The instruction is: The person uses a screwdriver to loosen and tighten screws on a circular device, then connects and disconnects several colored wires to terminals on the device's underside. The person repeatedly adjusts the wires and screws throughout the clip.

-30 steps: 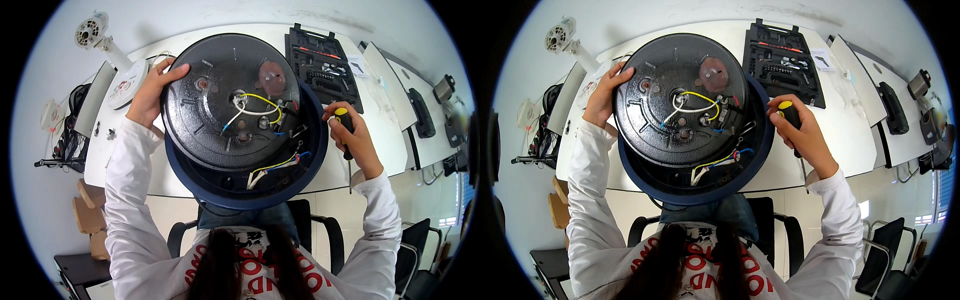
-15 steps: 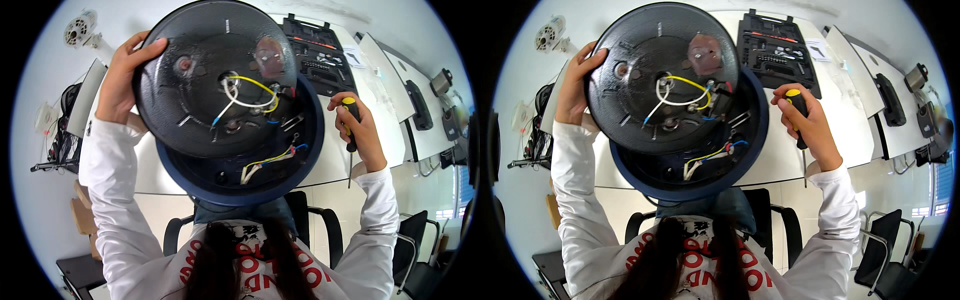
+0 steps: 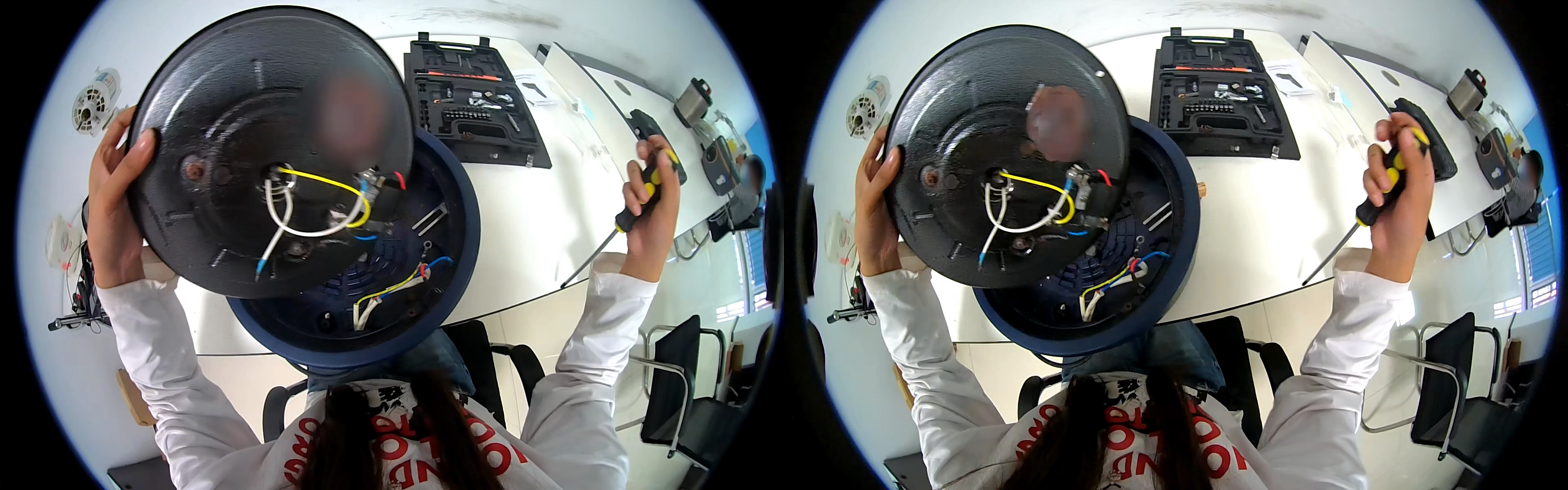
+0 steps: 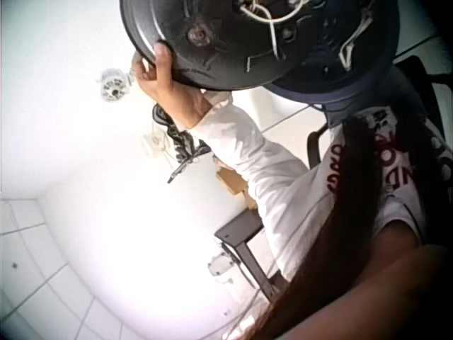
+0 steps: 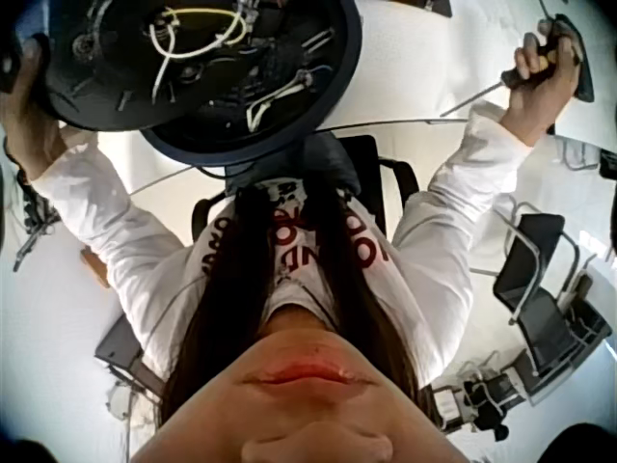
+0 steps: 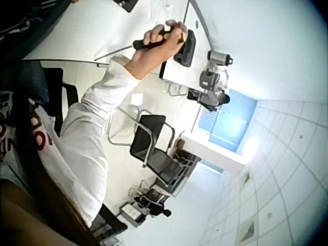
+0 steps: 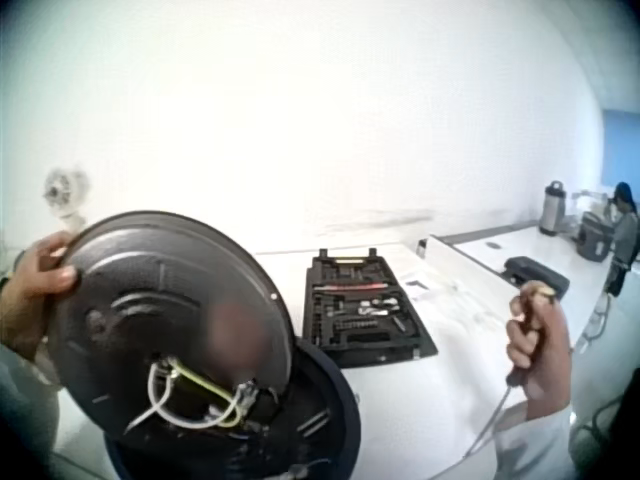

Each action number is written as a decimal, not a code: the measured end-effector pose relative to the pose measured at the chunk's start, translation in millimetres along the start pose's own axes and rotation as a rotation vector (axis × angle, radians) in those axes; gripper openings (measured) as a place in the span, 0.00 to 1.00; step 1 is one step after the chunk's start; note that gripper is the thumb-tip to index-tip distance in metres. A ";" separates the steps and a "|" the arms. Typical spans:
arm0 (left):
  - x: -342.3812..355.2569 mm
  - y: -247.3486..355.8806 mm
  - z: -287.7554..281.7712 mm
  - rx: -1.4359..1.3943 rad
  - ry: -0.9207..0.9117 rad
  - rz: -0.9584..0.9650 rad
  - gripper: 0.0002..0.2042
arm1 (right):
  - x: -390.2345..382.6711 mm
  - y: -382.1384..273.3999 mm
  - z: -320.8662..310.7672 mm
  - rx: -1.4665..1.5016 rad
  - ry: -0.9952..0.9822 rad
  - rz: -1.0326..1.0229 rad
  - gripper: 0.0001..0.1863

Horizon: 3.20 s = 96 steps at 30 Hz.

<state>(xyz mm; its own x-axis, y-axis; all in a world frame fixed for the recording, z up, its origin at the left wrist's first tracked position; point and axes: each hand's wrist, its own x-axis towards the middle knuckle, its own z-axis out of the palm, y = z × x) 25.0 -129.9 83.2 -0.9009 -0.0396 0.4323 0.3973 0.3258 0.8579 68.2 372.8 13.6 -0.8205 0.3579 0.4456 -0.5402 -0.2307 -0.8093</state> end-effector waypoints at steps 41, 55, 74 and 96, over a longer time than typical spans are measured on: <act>38.8 -72.0 27.7 -0.330 -0.350 -0.334 0.17 | -26.5 58.4 -22.8 0.454 -0.048 0.312 0.11; 41.1 -99.7 17.8 0.087 -0.373 -0.235 0.23 | -67.8 29.4 108.1 -0.824 -0.999 0.005 0.25; -116.9 -7.8 79.4 0.397 -0.645 0.357 0.18 | -74.9 20.1 179.0 -0.706 -1.132 -0.080 0.10; -106.9 -25.5 85.4 0.060 -0.757 -0.057 0.07 | -145.5 30.3 153.0 -0.755 -0.486 0.012 0.16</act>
<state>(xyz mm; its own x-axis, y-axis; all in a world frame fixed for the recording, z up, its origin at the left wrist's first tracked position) 96.2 -53.2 -8.6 -0.8024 0.5937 0.0609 0.3561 0.3944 0.8471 142.6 175.4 -17.2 -0.9067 -0.1029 0.4092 -0.4048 0.4856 -0.7749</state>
